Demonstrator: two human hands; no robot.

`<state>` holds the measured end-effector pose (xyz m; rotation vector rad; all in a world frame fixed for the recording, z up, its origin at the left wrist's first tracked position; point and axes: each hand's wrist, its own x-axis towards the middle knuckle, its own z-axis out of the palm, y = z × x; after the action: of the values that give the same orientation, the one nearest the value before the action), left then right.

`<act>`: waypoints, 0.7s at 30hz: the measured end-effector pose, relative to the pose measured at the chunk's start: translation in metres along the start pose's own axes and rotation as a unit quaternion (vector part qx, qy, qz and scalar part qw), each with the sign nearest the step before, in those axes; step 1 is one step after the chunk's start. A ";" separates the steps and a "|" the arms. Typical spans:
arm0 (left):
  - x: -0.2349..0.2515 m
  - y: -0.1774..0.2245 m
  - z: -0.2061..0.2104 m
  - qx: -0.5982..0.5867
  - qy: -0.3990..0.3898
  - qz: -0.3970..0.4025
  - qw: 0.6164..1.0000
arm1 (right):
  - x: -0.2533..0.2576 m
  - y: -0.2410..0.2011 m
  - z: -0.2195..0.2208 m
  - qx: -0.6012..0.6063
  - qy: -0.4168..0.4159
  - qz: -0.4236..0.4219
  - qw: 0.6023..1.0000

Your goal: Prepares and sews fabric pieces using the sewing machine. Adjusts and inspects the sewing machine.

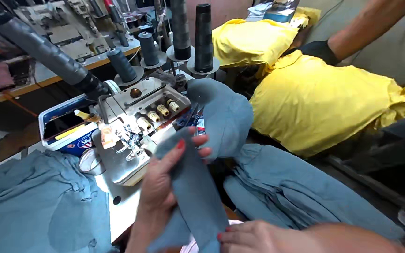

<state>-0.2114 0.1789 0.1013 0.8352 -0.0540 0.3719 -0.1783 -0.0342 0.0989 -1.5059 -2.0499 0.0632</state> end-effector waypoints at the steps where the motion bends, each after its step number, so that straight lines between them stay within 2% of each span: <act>1: -0.009 0.010 -0.004 0.045 0.043 0.034 0.997 | -0.005 0.005 0.018 0.011 0.003 0.003 1.000; 5: -0.037 0.058 -0.045 0.195 0.149 0.145 0.958 | -0.016 0.025 0.081 0.054 -0.017 0.030 0.998; 8: -0.057 0.088 -0.080 0.261 0.259 0.202 0.908 | -0.020 0.033 0.108 0.106 -0.097 0.087 0.986; 10: -0.069 0.097 -0.097 0.277 0.304 0.229 0.882 | -0.021 0.041 0.121 0.137 -0.148 0.116 0.973; 14: -0.082 0.087 -0.088 0.291 0.310 0.229 0.876 | -0.014 0.051 0.127 0.180 -0.262 0.144 0.937; 16: -0.087 0.073 -0.074 0.302 0.313 0.224 0.872 | -0.005 0.049 0.122 0.186 -0.302 0.127 0.926; 18: -0.092 0.055 -0.056 0.323 0.309 0.208 0.870 | 0.007 0.043 0.115 0.182 -0.264 0.071 0.944; 21: -0.101 0.027 -0.053 0.345 0.303 0.175 0.871 | 0.034 0.033 0.099 0.147 -0.104 -0.040 0.983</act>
<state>-0.3198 0.2038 0.0655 1.3846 0.5531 1.0214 -0.2040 0.0375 0.0193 -1.2784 -2.1484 0.4893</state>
